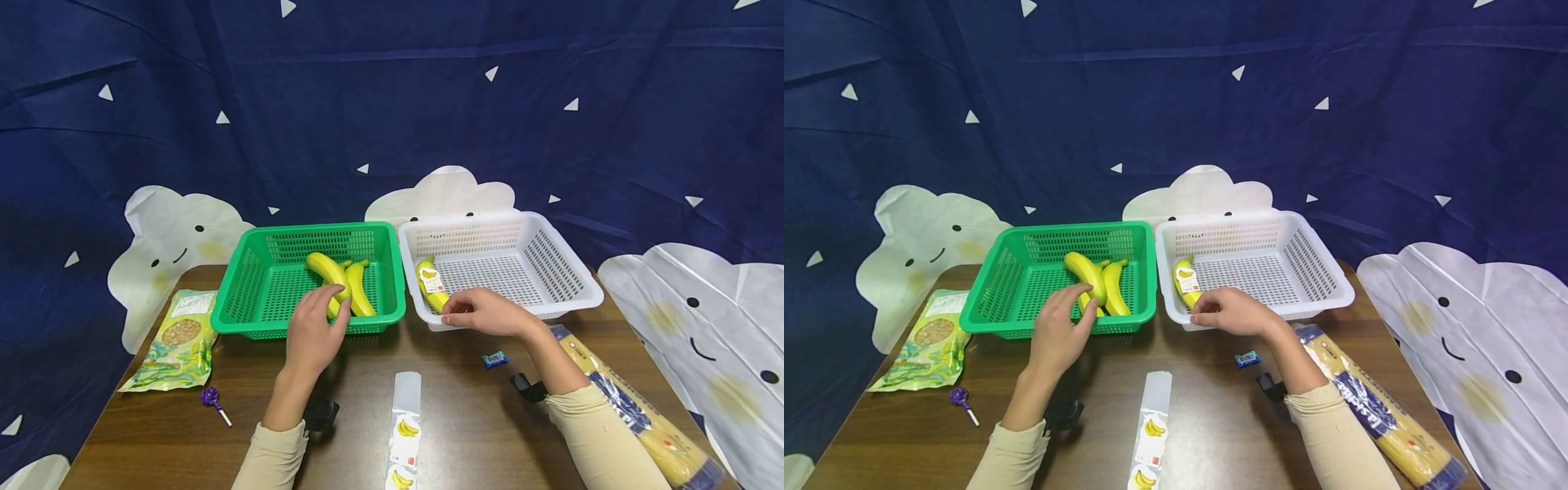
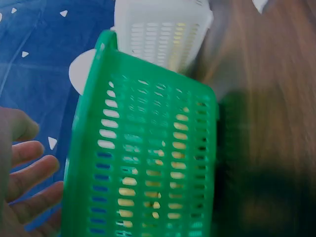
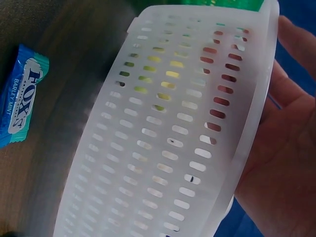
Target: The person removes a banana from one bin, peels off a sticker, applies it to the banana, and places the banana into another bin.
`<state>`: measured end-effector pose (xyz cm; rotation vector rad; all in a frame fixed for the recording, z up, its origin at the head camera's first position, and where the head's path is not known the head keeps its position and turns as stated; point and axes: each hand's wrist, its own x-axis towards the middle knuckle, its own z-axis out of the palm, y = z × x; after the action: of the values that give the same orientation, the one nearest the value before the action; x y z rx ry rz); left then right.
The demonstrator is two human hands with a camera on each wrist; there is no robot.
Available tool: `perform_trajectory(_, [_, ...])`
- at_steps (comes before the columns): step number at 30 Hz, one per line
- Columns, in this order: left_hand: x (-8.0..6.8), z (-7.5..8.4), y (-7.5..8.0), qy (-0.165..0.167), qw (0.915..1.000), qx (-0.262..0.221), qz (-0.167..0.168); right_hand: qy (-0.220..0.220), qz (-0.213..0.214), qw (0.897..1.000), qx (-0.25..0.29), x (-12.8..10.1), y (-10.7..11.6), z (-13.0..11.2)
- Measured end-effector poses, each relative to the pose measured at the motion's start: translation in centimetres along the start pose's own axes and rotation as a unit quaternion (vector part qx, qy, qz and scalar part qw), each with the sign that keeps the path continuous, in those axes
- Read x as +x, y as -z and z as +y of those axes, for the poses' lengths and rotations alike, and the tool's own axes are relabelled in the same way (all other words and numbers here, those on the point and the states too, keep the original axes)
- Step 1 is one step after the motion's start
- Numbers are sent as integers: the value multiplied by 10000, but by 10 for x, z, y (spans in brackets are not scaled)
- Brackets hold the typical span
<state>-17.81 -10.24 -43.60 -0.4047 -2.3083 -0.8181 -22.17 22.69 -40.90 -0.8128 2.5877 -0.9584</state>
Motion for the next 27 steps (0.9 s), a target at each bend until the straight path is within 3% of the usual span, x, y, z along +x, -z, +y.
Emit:
perform_trajectory(3, [2, -5, 2, 285, 9989, 203, -309, -4, 21, 10000, -20, 0, 0, -1])
perform_trajectory(6, [14, -8, 6, 686, 9934, 443, -810, -18, 37, 10000, 13, 0, 0, -2])
perform_trajectory(14, [70, -17, 18, 1515, 9582, 616, -2346, 11, 45, 10000, 55, -2, 0, -2])
perform_trajectory(20, [97, -20, 16, 1811, 9390, 720, -2833, 223, 352, 9991, -29, -1, -5, -3])
perform_trajectory(27, [106, -26, 2, 1923, 9243, 930, -3162, 564, 1338, 9873, -648, 9, -24, -15])
